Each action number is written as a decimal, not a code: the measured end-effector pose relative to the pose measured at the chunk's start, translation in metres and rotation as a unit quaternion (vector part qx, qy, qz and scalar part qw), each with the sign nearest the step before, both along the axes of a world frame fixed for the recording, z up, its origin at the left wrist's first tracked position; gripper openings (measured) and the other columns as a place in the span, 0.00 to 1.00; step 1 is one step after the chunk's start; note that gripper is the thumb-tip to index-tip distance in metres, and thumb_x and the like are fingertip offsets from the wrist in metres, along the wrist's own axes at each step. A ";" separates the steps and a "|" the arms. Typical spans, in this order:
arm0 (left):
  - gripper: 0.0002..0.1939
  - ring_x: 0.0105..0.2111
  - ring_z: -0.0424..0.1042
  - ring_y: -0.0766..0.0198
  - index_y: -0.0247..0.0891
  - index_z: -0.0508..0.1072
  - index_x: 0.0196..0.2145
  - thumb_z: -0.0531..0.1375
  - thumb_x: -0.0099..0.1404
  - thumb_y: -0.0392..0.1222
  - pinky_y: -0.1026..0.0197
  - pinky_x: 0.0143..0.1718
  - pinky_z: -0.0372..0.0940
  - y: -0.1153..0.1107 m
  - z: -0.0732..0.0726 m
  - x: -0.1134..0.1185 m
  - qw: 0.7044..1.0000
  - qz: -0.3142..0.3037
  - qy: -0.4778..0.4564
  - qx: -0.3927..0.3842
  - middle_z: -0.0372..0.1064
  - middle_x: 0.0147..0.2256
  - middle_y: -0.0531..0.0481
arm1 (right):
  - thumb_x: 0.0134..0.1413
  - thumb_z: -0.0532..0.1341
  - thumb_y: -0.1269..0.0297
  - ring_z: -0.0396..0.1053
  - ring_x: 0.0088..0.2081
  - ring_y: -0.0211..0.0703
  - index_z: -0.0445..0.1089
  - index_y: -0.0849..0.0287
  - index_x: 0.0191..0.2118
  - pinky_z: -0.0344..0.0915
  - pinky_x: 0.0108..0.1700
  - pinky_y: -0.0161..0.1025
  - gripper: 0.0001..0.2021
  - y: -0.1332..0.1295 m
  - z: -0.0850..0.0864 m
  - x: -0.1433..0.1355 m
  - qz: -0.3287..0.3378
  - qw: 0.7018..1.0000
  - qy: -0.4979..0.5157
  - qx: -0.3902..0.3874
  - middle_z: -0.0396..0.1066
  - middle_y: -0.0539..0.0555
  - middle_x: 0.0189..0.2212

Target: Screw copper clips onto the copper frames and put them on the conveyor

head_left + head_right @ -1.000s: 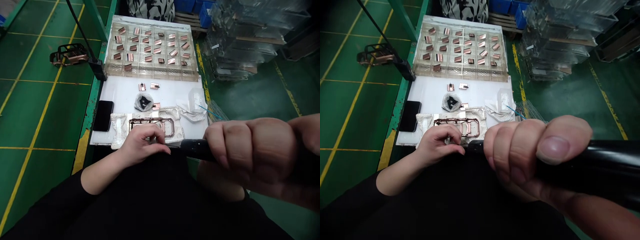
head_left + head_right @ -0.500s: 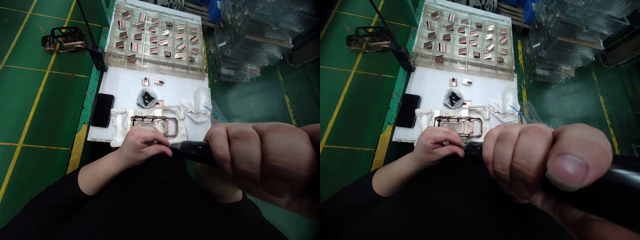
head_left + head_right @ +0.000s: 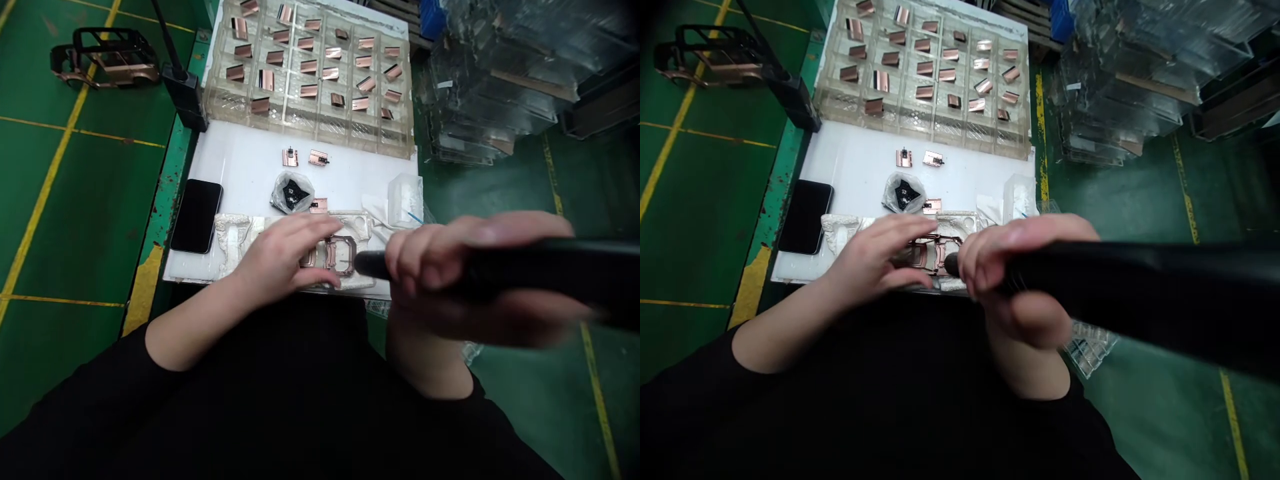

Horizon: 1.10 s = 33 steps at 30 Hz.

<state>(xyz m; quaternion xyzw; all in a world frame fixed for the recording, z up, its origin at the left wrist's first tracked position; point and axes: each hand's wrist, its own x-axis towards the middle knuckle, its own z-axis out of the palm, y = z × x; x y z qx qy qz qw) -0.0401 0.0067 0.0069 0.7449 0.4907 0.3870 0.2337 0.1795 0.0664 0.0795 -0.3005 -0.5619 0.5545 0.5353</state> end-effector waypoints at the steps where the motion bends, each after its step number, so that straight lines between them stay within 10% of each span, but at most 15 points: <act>1: 0.38 0.67 0.75 0.40 0.35 0.78 0.66 0.77 0.66 0.57 0.42 0.71 0.67 0.008 -0.002 -0.002 0.998 0.014 0.062 -0.006 0.77 0.65 0.33 | 0.49 0.79 0.36 0.54 0.16 0.41 0.74 0.41 0.38 0.61 0.19 0.45 0.22 0.005 -0.011 -0.009 -0.027 0.999 0.036 0.025 0.57 0.44 0.18; 9: 0.11 0.45 0.82 0.45 0.42 0.83 0.50 0.66 0.75 0.48 0.51 0.41 0.73 0.056 -0.003 0.007 0.918 -0.045 0.339 -0.200 0.83 0.46 0.43 | 0.59 0.74 0.35 0.53 0.18 0.39 0.71 0.42 0.43 0.56 0.24 0.42 0.21 0.030 -0.051 -0.039 -0.036 0.996 0.050 0.065 0.54 0.44 0.22; 33: 0.10 0.44 0.80 0.48 0.44 0.87 0.45 0.67 0.73 0.49 0.52 0.39 0.67 0.062 -0.021 0.021 0.944 0.021 0.252 -0.214 0.83 0.43 0.46 | 0.50 0.78 0.34 0.54 0.16 0.40 0.72 0.45 0.38 0.55 0.19 0.41 0.24 0.039 -0.063 -0.045 -0.014 0.998 0.016 0.052 0.56 0.42 0.19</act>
